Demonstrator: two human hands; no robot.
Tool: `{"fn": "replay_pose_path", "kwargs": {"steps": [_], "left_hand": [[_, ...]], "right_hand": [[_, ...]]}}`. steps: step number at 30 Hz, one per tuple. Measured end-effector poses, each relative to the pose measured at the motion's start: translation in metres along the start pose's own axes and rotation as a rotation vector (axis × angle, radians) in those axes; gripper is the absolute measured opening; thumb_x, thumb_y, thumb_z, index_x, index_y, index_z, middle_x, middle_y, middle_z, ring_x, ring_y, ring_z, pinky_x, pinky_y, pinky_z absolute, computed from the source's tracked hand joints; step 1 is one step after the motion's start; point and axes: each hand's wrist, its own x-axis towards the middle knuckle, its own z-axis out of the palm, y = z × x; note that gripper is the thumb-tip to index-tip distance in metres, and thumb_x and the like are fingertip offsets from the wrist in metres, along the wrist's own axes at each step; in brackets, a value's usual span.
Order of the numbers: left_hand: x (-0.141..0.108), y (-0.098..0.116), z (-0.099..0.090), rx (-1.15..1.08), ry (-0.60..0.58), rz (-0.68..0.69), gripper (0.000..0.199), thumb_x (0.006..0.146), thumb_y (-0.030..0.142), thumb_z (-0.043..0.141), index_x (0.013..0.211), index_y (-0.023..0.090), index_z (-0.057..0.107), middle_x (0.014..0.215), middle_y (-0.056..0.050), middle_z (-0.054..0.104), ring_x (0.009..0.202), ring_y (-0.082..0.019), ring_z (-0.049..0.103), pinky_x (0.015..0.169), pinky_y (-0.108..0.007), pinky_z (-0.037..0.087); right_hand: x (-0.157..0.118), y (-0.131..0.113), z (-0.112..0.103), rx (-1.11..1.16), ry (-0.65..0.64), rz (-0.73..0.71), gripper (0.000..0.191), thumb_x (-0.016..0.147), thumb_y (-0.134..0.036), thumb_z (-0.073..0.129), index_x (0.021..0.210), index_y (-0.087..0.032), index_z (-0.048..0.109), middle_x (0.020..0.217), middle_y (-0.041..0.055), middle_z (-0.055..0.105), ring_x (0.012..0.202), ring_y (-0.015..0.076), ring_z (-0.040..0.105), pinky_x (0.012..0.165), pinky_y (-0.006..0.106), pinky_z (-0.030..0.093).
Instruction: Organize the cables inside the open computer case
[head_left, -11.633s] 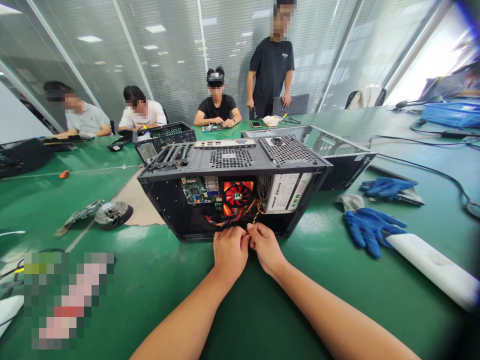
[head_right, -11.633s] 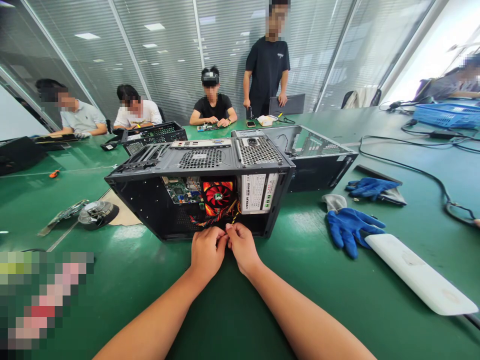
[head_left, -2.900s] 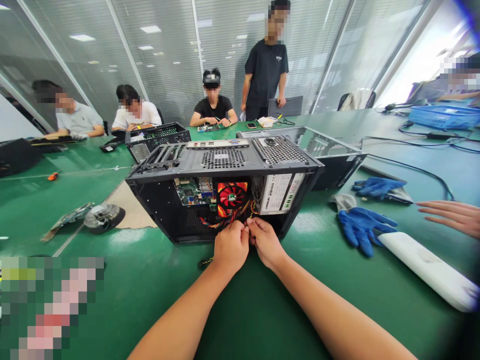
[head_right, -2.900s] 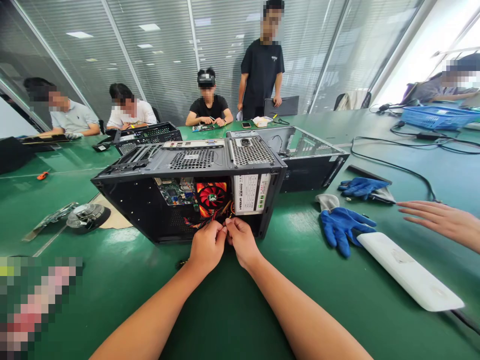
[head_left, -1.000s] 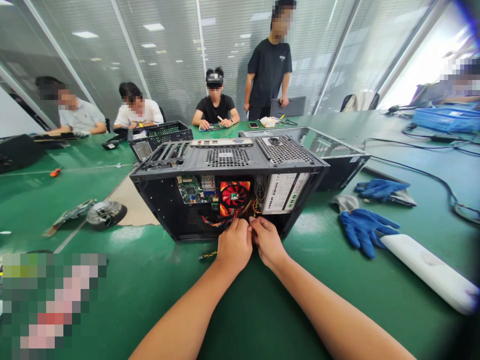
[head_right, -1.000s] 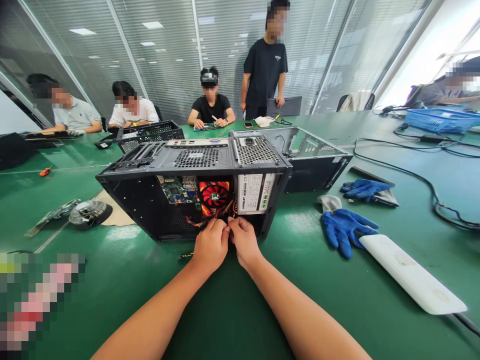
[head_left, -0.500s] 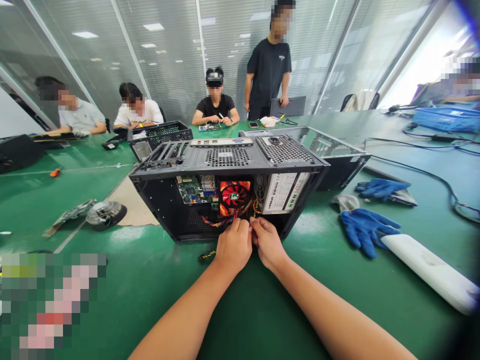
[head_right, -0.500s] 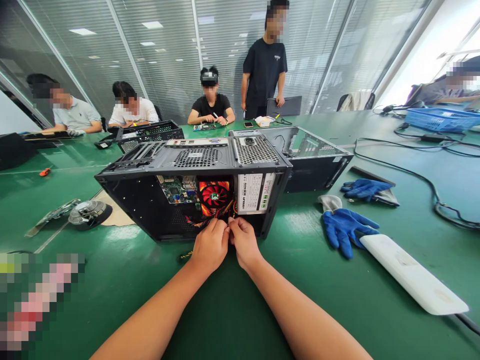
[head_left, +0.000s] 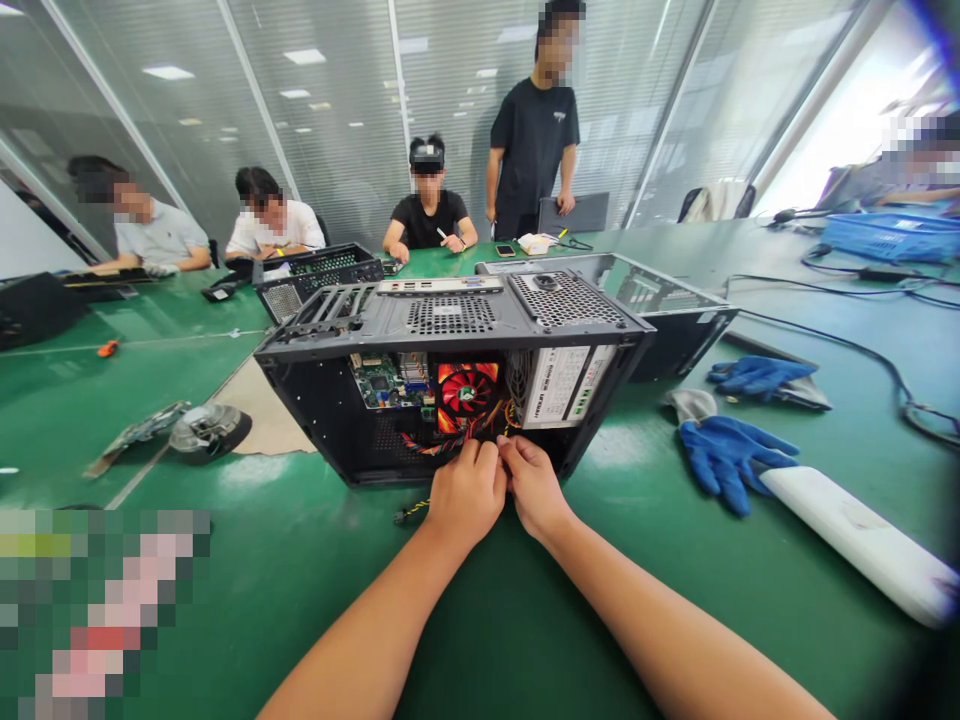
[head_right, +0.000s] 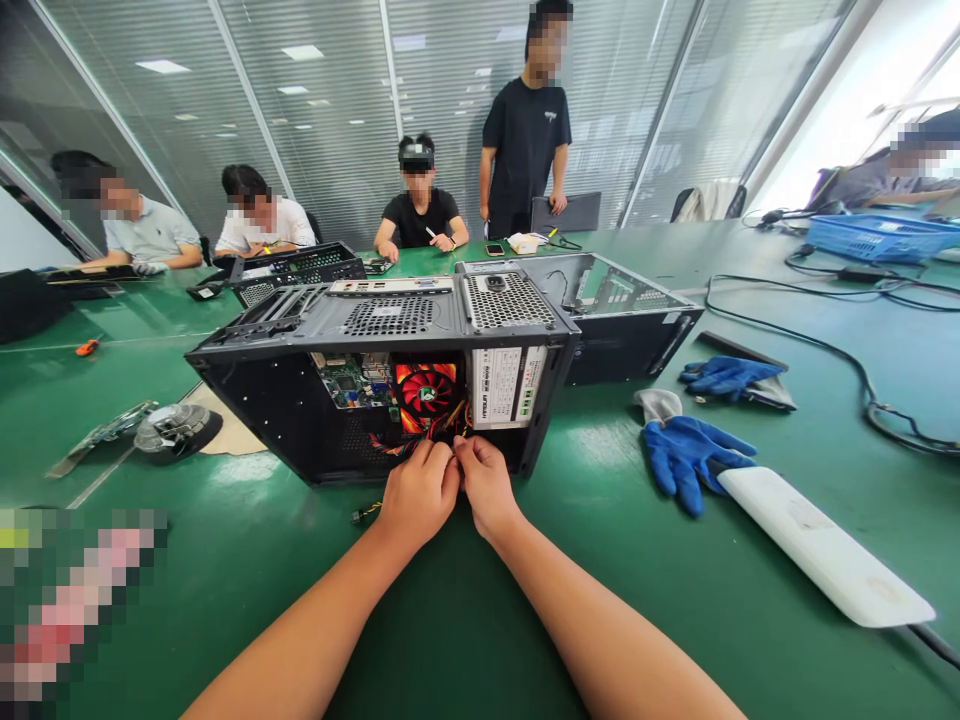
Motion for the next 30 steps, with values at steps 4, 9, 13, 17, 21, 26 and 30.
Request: {"fn": "replay_pose_path", "kwargs": {"steps": [4,9,13,17,21,26,30], "left_hand": [[-0.0007,-0.0015,-0.0003,0.014,0.030,0.036,0.016,0.096,0.024,0.043,0.091,0.022,0.058,0.088,-0.005,0.062,0.072,-0.019,0.063,0.060,-0.026,0.049],[-0.0013,-0.0024,0.0018,0.016,0.017,0.033,0.021,0.098,0.023,0.041,0.088,0.020,0.058,0.081,-0.005,0.066,0.072,-0.020,0.066,0.061,-0.027,0.049],[-0.0010,-0.0014,0.0019,0.022,-0.017,0.005,0.022,0.098,0.024,0.039,0.089,0.019,0.059,0.079,-0.005,0.069,0.068,-0.021,0.068,0.058,-0.028,0.049],[-0.0001,0.0000,0.0002,0.022,-0.035,-0.010,0.021,0.098,0.024,0.040,0.090,0.019,0.059,0.079,-0.005,0.071,0.067,-0.022,0.069,0.056,-0.028,0.048],[0.0001,0.0002,0.0005,0.013,-0.031,-0.027,0.021,0.099,0.026,0.040,0.090,0.020,0.059,0.079,-0.003,0.071,0.068,-0.021,0.069,0.056,-0.028,0.048],[0.0002,0.0001,0.0014,0.009,-0.025,-0.026,0.020,0.098,0.026,0.041,0.090,0.021,0.058,0.079,-0.002,0.071,0.068,-0.021,0.069,0.056,-0.028,0.047],[0.0002,0.0001,0.0012,-0.003,-0.028,-0.036,0.021,0.098,0.026,0.040,0.089,0.021,0.058,0.080,-0.003,0.071,0.069,-0.021,0.070,0.057,-0.028,0.046]], "right_hand": [[0.0004,0.0014,-0.0004,0.011,0.003,0.003,0.047,0.068,-0.055,0.077,0.058,-0.021,0.046,0.050,-0.0081,0.036,0.044,0.0073,0.027,0.041,0.024,0.019],[0.0020,0.0032,-0.0016,0.001,-0.011,-0.018,0.045,0.071,-0.053,0.075,0.058,-0.021,0.046,0.049,-0.0085,0.035,0.043,0.0070,0.026,0.040,0.024,0.019],[0.0021,0.0032,-0.0017,-0.001,-0.014,-0.017,0.045,0.072,-0.053,0.074,0.059,-0.021,0.047,0.050,-0.0082,0.036,0.043,0.0070,0.027,0.041,0.024,0.020],[0.0017,0.0024,-0.0015,-0.005,-0.009,-0.027,0.045,0.072,-0.053,0.075,0.058,-0.020,0.048,0.050,-0.0075,0.038,0.043,0.0071,0.029,0.040,0.024,0.021],[0.0013,0.0014,-0.0015,-0.005,-0.008,-0.033,0.043,0.071,-0.053,0.075,0.058,-0.020,0.051,0.050,-0.0065,0.042,0.042,0.0071,0.032,0.040,0.023,0.022],[0.0015,0.0027,-0.0019,0.004,-0.020,-0.028,0.042,0.073,-0.051,0.075,0.058,-0.019,0.050,0.048,-0.0071,0.042,0.042,0.0065,0.032,0.039,0.022,0.023],[0.0022,0.0041,-0.0020,0.005,-0.023,-0.029,0.042,0.073,-0.051,0.074,0.058,-0.020,0.050,0.048,-0.0075,0.041,0.041,0.0065,0.032,0.039,0.022,0.023]]}}
